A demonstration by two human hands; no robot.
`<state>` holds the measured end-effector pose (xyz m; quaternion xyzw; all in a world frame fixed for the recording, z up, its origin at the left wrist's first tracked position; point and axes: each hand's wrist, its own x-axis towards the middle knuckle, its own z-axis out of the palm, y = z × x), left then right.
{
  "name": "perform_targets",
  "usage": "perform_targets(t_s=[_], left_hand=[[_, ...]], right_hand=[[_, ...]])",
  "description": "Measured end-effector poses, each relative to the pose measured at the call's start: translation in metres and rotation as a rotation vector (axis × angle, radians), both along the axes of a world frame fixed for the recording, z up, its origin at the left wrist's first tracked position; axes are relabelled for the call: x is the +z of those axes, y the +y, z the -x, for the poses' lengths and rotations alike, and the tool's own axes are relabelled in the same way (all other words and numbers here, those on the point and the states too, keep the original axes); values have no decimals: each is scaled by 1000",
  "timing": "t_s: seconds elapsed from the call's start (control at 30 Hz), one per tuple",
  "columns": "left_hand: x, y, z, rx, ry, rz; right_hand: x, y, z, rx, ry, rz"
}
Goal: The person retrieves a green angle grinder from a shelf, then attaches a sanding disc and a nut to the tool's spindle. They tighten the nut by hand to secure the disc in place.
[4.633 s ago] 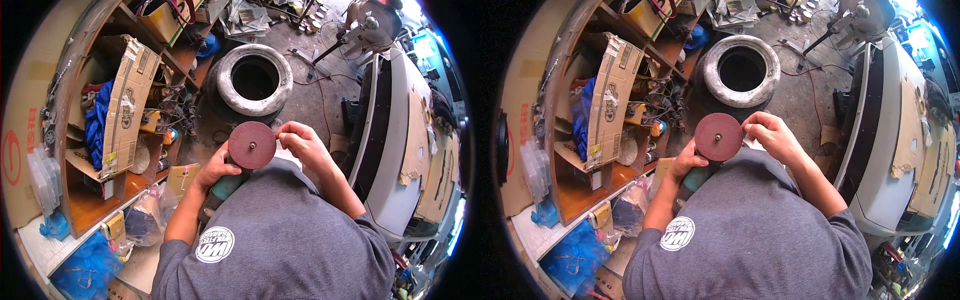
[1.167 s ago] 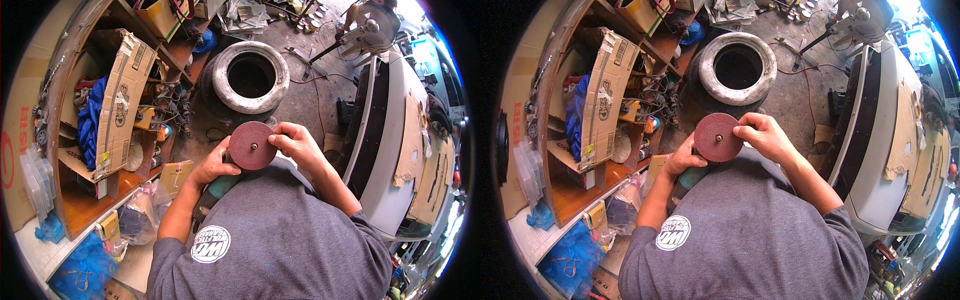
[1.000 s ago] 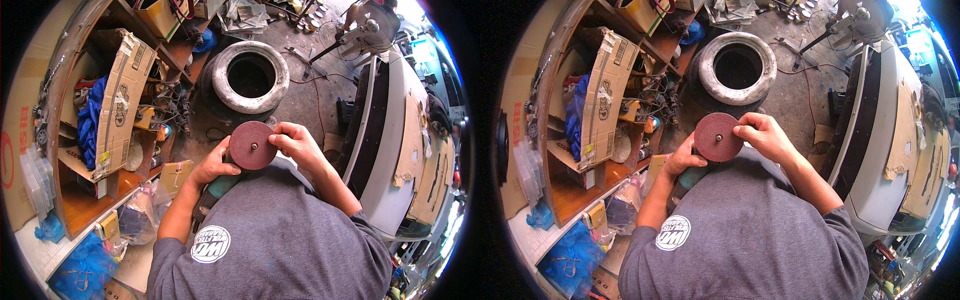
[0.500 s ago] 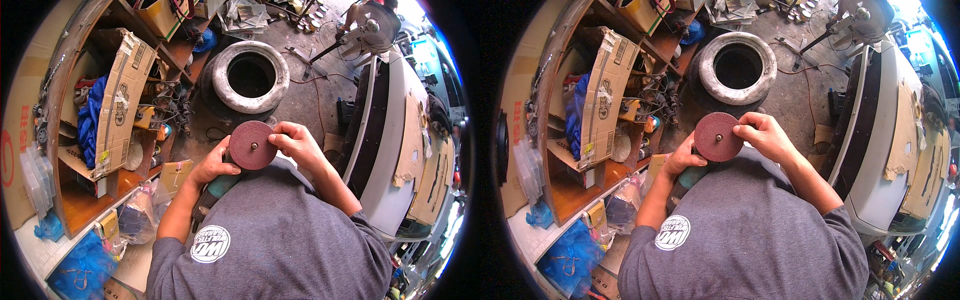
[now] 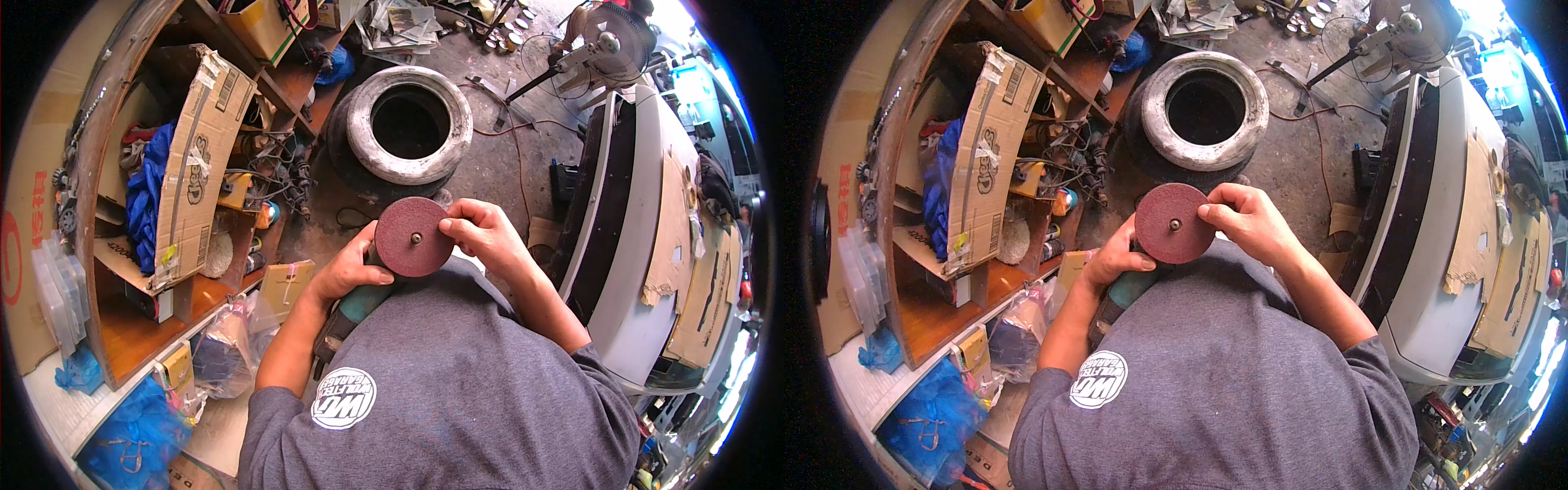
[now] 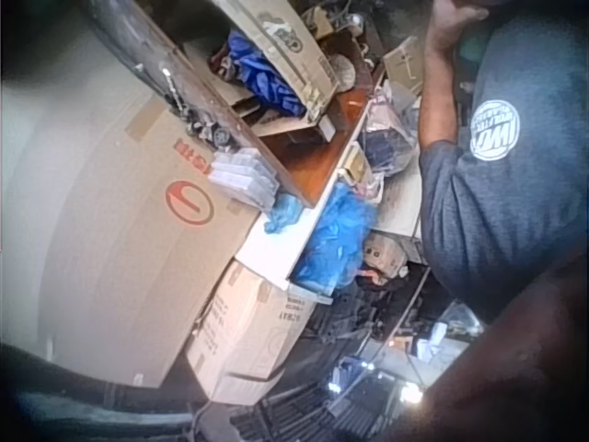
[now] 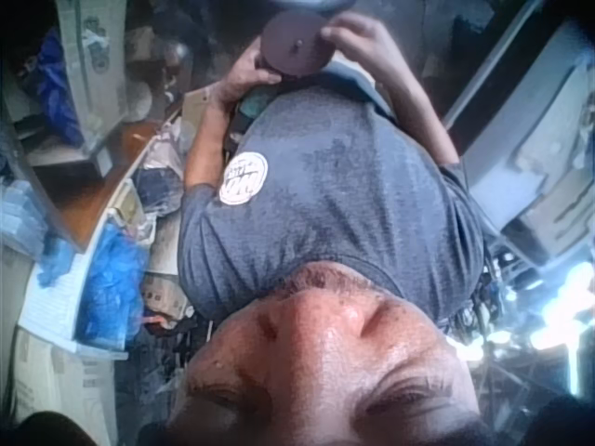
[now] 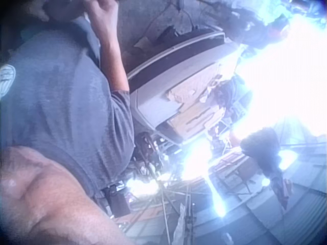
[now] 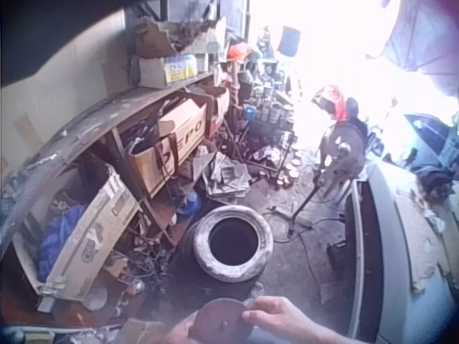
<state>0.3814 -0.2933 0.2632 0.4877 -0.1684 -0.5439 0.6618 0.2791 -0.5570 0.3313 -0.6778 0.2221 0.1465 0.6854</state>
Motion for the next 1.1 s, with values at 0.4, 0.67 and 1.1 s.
perform_targets(t_s=[0.4,0.67,1.1], left_hand=[[-1,1,0,0,-3,3],[0,1,-1,3,-27,8],[3,1,-3,-9,15,-15]], right_hand=[[5,3,-1,-16,12,28],[2,2,0,-7,36,36],[3,3,0,-15,28,16]])
